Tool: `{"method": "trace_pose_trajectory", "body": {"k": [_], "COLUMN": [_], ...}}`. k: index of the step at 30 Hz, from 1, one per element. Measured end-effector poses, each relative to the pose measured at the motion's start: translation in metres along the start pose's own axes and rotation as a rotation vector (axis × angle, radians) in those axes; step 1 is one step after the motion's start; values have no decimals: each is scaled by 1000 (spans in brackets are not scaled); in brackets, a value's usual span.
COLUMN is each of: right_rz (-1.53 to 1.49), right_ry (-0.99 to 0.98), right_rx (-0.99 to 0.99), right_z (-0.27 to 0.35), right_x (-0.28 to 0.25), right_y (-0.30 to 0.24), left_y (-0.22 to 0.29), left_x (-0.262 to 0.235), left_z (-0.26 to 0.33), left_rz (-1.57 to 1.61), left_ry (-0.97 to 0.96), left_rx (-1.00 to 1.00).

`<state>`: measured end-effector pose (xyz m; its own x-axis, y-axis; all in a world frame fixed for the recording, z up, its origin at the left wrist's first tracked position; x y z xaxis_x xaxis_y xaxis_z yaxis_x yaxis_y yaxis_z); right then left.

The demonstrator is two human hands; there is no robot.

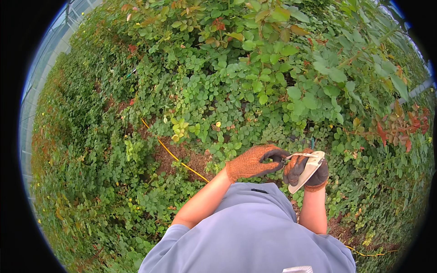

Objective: The person assembles a drip irrigation system by connecting a black plastic fitting to a brass connector and attaching it to a long white tube. They then put on gloves and use a handheld device with an antenna to scan the plants in the greenhouse.

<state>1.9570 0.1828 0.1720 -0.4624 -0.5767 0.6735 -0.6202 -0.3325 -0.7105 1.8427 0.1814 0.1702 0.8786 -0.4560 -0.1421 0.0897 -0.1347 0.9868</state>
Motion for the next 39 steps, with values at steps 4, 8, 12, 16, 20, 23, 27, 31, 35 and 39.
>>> {"method": "trace_pose_trajectory", "body": {"k": [4, 8, 12, 16, 20, 23, 27, 31, 35, 39], "right_rz": [-75, -78, 574, 1193, 938, 614, 432, 531, 560, 522], "right_ry": [5, 99, 599, 612, 679, 759, 836, 784, 571, 364], "right_rx": [-13, -59, 230, 447, 379, 286, 200, 172, 280, 569], "right_z": [4, 16, 61, 61, 68, 70, 60, 48, 23, 49], "right_x": [10, -1, -61, -51, -45, -38, -39, -47, -23, -42], "right_y": [0, -12, -5, -2, 16, 21, 31, 42, 56, 109], "left_y": [-5, -10, 5, 24, 9, -2, -11, -9, -11, -3], "left_x": [18, 9, -8, -15, 0, -3, 9, -4, -7, -17], "left_z": [-13, -15, -12, -9, -5, -8, -6, 12, 37, 46], "left_rz": [-115, 4, -49, -145, -43, 43, 125, 85, 272, 37], "left_ry": [-20, 61, 157, 206, 142, 202, 148, 271, 405, 452], "left_rx": [62, -29, 30, 19, -84, -308, -262, -322, -311, -256]}}
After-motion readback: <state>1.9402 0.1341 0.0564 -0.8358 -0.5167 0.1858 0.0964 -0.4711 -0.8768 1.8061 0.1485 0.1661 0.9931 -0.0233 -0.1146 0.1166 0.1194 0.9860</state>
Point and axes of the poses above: each hand's wrist, its own z-axis away from the middle knuckle, its own x-axis out of the palm, y = z × x, the point moved 10 cm from there along -z, towards the middle knuckle, and after that the axes turned 5 degrees about y, right-handed, at the moved point
